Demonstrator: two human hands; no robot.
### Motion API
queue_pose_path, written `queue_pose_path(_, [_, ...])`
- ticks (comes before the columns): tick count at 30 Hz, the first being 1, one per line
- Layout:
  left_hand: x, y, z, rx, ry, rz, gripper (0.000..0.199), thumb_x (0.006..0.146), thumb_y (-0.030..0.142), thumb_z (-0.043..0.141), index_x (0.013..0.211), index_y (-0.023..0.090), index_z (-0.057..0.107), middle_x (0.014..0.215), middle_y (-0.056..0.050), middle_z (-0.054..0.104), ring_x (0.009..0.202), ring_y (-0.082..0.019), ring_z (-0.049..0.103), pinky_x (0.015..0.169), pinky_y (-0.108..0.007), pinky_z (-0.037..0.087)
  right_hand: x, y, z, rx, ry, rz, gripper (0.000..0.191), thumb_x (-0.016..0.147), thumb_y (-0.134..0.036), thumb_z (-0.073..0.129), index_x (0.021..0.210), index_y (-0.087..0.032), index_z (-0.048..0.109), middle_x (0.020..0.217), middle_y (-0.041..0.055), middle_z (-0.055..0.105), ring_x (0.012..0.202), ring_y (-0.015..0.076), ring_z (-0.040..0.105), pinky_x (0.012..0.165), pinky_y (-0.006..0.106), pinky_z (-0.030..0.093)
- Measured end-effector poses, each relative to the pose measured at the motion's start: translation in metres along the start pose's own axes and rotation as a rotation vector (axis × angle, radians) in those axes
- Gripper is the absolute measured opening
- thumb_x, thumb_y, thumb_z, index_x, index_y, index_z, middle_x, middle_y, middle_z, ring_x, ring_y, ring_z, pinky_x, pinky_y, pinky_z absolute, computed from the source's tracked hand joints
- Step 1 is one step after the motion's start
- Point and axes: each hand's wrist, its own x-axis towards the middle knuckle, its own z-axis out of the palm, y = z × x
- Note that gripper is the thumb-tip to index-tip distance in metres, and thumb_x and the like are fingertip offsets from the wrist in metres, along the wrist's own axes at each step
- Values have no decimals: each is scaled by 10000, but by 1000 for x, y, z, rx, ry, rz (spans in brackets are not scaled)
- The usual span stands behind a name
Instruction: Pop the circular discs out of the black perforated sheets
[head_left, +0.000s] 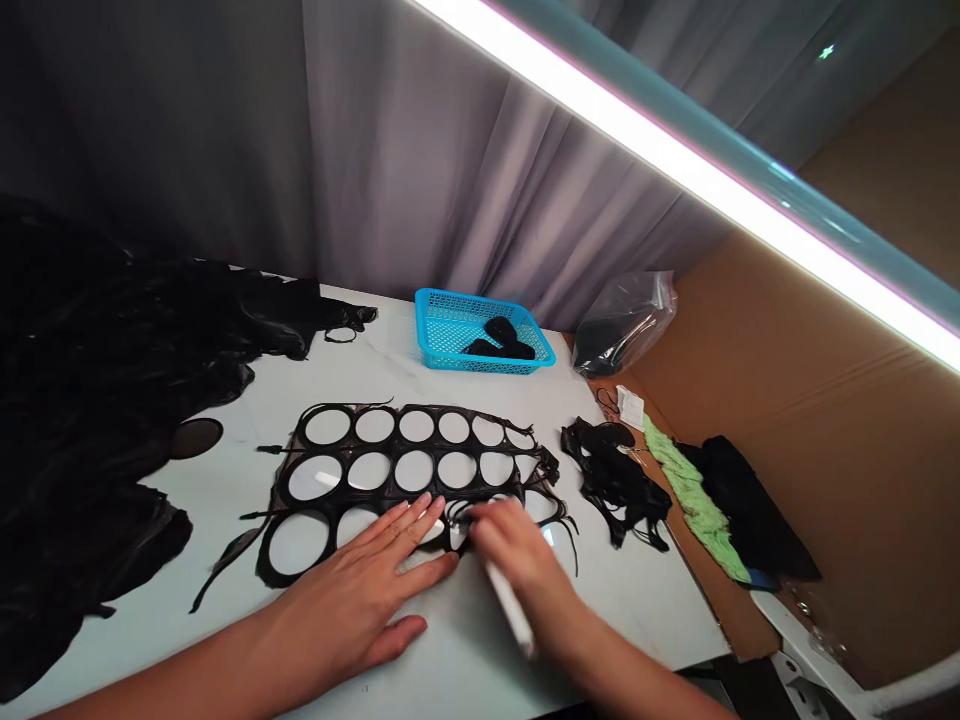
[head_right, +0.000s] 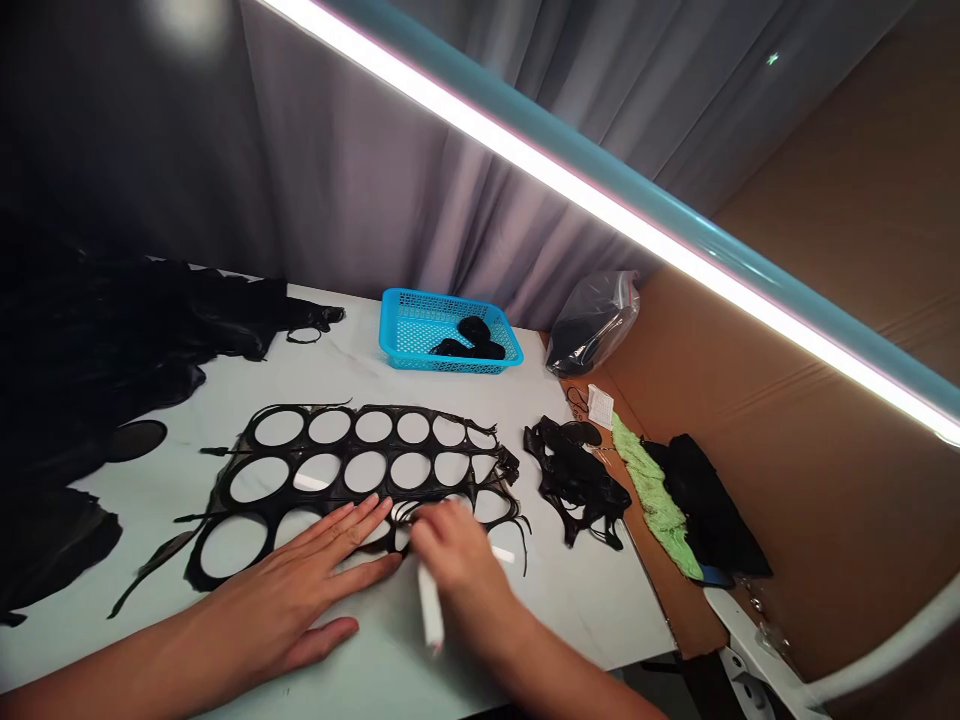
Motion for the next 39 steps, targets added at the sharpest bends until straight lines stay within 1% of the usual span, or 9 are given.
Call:
queue_pose_path(4, [-3,-1,2,-17,39,-1,605,889,305,629,1459,346,432,1641,-49,166,1439,-338,323,1137,-476,368,33,56,-39,-85,244,374,198,941,-231,456,746,-218,485,774,44,593,738,199,526,681,308,408])
queue_pose_path(7, [-4,1,-2,-28,56,-2,591,893,343,636,1452,357,443,1640,-35,176,1437,-333,329,1136,-464,373,52,77,-53,163,263,575,242,909,-340,539,712,-221,463,727,16,602,621,165,512,617,289,390])
queue_pose_path(12, [12,-3,-13,61,15,-61,628,916,392,614,1495,307,386,1590,-95,315,1412,-321,382,1120,-487,390,63,52,-33,927,64,703,298,833,-444,676,771,-217,492,948,52,670,747,186,647,656,298,496])
queue_pose_path(15, [23,-14,-13,106,31,-120,599,920,416,611,1471,263,434,1564,-114,366,1415,-319,377,1134,-487,367,63,31,-15,1101,-83,718,297,829,-430,694,798,-206,500,979,56,649,842,195,654,722,311,513])
queue_pose_path(20, [25,-26,-6,84,37,-113,620,923,422,609,1493,316,388,1578,-96,340,1431,-320,343,1140,-499,345,55,17,-2,697,-193,479,228,889,-281,596,722,-208,459,754,-12,531,728,150,498,670,272,395])
queue_pose_path(29, [23,-21,-9,59,35,-129,584,932,403,589,1481,326,406,1587,-80,325,1443,-315,321,1158,-501,306,51,13,2,461,-177,370,214,915,-190,528,733,-217,420,758,-13,502,704,148,450,633,261,357])
queue_pose_path(33, [23,-22,-5,59,64,-129,612,926,394,599,1493,327,381,1598,-83,302,1449,-314,311,1168,-493,289,45,9,8,246,-198,138,183,944,-152,463,776,-219,437,823,26,553,754,175,470,685,288,388])
queue_pose_path(36, [22,-22,-1,63,94,-131,619,919,396,609,1491,335,381,1612,-78,273,1455,-326,293,1164,-499,297,52,22,4,104,-228,-29,146,944,-158,426,823,-216,483,914,72,595,833,211,487,746,327,404])
queue_pose_path(39, [20,-22,1,61,99,-136,588,929,392,599,1480,343,400,1617,-78,259,1456,-344,280,1152,-516,316,73,60,-13,-7,-9,157,194,920,-194,409,733,-225,451,782,53,559,761,210,479,698,324,386])
